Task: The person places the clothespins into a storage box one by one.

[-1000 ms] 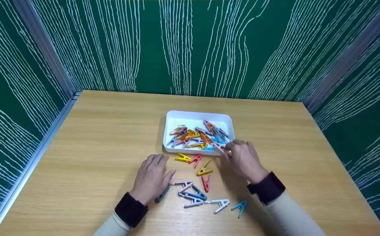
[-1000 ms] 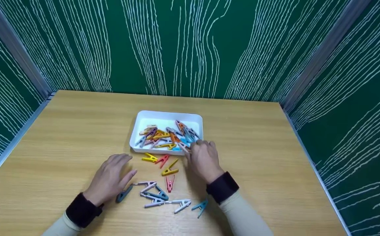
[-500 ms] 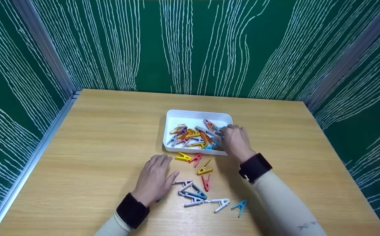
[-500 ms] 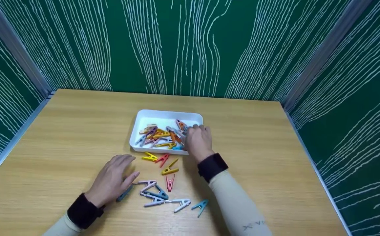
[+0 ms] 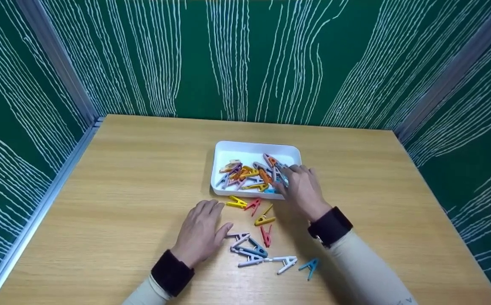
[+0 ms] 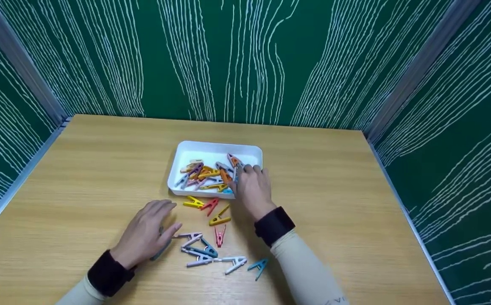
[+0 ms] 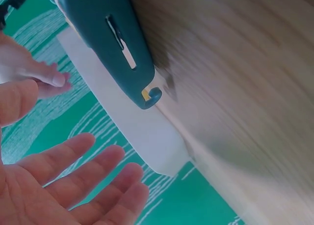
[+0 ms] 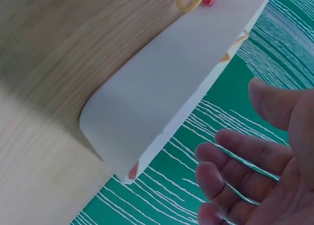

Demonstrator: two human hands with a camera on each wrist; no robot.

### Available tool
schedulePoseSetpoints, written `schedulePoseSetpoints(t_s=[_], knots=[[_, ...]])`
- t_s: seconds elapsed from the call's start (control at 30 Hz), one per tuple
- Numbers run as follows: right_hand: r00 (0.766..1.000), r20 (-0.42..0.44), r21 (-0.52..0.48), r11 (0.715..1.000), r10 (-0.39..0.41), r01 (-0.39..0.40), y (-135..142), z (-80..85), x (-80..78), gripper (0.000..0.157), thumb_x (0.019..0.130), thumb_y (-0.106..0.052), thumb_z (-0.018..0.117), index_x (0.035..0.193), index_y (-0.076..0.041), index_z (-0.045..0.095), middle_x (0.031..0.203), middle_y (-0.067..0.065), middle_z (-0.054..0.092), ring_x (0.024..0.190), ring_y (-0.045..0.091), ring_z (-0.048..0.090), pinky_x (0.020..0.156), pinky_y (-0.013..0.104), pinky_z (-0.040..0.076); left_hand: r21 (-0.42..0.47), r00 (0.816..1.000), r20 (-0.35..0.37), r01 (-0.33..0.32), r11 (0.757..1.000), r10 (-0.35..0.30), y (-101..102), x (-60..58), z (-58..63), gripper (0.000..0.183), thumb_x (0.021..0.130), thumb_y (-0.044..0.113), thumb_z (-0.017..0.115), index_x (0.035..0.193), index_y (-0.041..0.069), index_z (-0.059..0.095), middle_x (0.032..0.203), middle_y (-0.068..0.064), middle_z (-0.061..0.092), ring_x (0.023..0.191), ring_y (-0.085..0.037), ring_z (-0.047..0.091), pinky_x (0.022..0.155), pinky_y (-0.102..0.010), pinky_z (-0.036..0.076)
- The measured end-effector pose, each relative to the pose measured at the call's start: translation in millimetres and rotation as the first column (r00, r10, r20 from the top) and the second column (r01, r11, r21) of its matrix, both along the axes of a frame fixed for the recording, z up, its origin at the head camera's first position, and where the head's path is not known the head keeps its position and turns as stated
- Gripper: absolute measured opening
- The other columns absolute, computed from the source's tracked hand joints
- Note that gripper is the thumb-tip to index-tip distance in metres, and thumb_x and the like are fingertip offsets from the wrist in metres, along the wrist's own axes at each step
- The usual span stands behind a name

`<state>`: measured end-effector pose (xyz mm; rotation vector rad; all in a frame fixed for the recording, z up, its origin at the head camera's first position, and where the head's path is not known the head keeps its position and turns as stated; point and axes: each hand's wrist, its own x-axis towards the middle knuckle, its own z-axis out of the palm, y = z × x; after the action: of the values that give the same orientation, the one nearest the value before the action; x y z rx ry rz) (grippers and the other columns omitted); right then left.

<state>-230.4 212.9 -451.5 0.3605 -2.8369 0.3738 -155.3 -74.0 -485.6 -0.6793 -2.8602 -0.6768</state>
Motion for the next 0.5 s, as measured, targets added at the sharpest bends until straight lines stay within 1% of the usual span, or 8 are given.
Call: schedulePoseSetpoints(t_s=[0.07,0.13,0.23,0.37,0.4,0.5], knots=[[1.0,0.005,-0.023,1.0,0.012,-0.012,1,-0.5,6.0,0.045,0.093,-0.034,0.077,0.124,-0.002,0.072,0.118,0.02,0.071,0.105,0.036,0.061,0.084,0.047,0.044,-0.001,1.0,-0.001,0.0,1.0,0.0,0,0.2,-0.1,0.059,0.101,0.043,0.062,0.141,0.0,0.056,0.144,-0.022,0.056,0.136,-0.039,0.048,0.116,-0.056,0.035],[1.0,-0.011,-0.043,0.999,0.028,-0.028,2,-2.3,12.4,0.042,0.092,-0.032,0.079,0.122,-0.003,0.073,0.117,0.018,0.071,0.104,0.035,0.061,0.084,0.047,0.043,-0.006,1.0,-0.001,-0.002,1.0,0.002,0,0.3,0.4,0.06,0.101,0.044,0.062,0.141,0.0,0.056,0.143,-0.022,0.056,0.136,-0.039,0.048,0.116,-0.055,0.036],[0.996,-0.066,-0.049,0.997,0.061,-0.064,5,-6.4,22.0,0.04,0.088,-0.027,0.083,0.118,-0.002,0.074,0.114,0.018,0.072,0.102,0.036,0.063,0.082,0.048,0.044,-0.017,1.0,-0.005,-0.006,1.0,0.006,-1,0.2,0.6,0.059,0.101,0.044,0.062,0.141,0.0,0.057,0.142,-0.021,0.056,0.136,-0.038,0.048,0.116,-0.055,0.036],[0.984,-0.13,-0.021,0.992,0.12,-0.123,6,-11.6,32.8,0.04,0.083,-0.025,0.087,0.114,-0.003,0.075,0.109,0.015,0.074,0.096,0.035,0.063,0.077,0.046,0.042,-0.029,1.0,0.004,-0.013,1.0,0.013,-2,0.4,0.7,0.06,0.101,0.044,0.062,0.141,0.0,0.056,0.142,-0.021,0.056,0.135,-0.039,0.048,0.116,-0.054,0.035],[0.982,-0.133,-0.017,0.99,0.133,-0.137,7,-12.4,35.3,0.04,0.082,-0.025,0.088,0.113,-0.004,0.076,0.108,0.015,0.074,0.095,0.034,0.063,0.075,0.045,0.04,-0.03,1.0,0.007,-0.013,0.999,0.013,-2,0.4,0.8,0.06,0.101,0.044,0.062,0.141,0.0,0.056,0.142,-0.021,0.056,0.135,-0.039,0.048,0.116,-0.054,0.035],[0.979,-0.119,-0.011,0.986,0.166,-0.168,7,-14.2,42.3,0.037,0.082,-0.024,0.087,0.112,-0.006,0.076,0.109,0.012,0.075,0.095,0.033,0.064,0.076,0.043,0.041,-0.029,1.0,0.007,-0.015,0.999,0.016,-2,0.9,1.0,0.061,0.101,0.045,0.062,0.141,0.0,0.056,0.142,-0.021,0.056,0.136,-0.039,0.048,0.116,-0.055,0.035]])
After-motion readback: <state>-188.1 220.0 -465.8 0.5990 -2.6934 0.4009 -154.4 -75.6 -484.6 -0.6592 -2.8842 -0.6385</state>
